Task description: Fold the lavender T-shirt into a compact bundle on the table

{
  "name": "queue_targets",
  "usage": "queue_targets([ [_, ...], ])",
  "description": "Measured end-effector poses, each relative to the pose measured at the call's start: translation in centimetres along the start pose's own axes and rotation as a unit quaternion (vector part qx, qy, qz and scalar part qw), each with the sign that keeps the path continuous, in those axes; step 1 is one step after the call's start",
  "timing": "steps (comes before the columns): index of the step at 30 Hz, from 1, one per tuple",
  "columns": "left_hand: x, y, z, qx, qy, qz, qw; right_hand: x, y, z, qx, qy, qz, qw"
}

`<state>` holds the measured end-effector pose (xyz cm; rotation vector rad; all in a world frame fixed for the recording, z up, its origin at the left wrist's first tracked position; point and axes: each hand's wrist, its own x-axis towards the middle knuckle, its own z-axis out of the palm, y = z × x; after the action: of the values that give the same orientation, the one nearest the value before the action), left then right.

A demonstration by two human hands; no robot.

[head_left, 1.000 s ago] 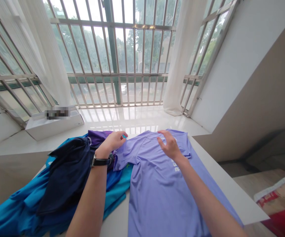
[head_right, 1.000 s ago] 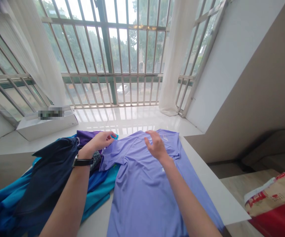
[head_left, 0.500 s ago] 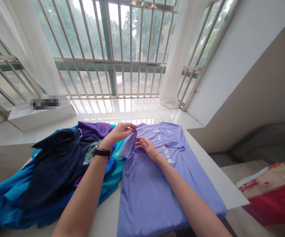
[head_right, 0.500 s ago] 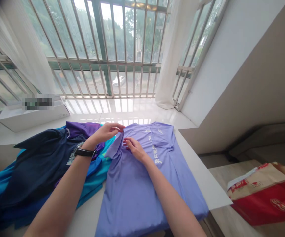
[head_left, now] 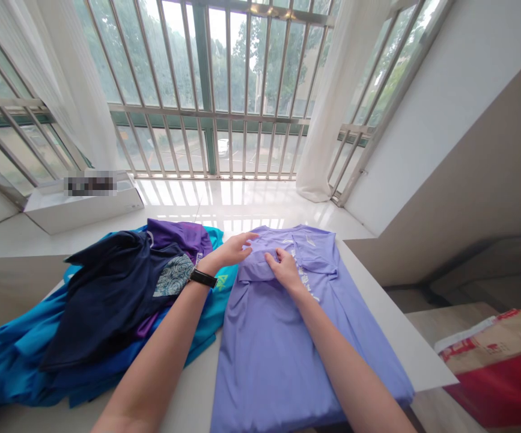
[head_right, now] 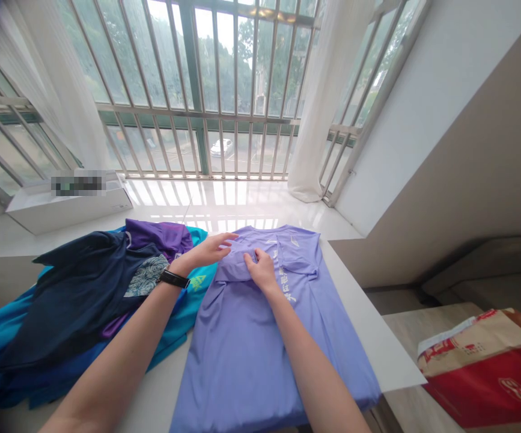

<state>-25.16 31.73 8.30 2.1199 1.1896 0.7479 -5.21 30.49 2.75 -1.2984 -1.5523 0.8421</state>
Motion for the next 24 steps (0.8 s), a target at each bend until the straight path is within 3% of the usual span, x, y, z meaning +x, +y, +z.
queue_targets([
  [4,-0.5,-0.3,-0.6,0.097,-0.046,-0.017,0.994,-0.6,-0.4,-0.7,-0.12,0.021,-0.021,0.992],
  [7,-0.6,-0.6,-0.9,0.142,-0.063,-0.025,0.987,-1.0,-0.6,-1.1,-0.274,0.011,-0.007,0.962],
  [10,-0.6,-1.1,-1.3,0.17,-0.062,-0.042,0.983,-1.1,-0.8,-1.6,-0.343,-0.006,0.016,0.939],
  [15,-0.7,-1.8,-1.7,0.209,-0.087,-0.089,0.97,-1.0,-0.9,-1.9,-0.327,-0.002,-0.035,0.944],
  [18,-0.6,-2.1,-1.6,0.228,-0.104,-0.081,0.965,-1.0,-0.7,-1.8,-0.309,0.009,-0.073,0.948],
  [21,-0.4,-2.6,-1.0,0.242,-0.084,-0.065,0.965,-0.9,-0.4,-1.9,-0.318,0.006,-0.046,0.947],
  [24,-0.3,-3.3,0.0,0.247,-0.025,-0.075,0.966,-0.8,0.0,-2.1,-0.328,-0.004,-0.011,0.945],
])
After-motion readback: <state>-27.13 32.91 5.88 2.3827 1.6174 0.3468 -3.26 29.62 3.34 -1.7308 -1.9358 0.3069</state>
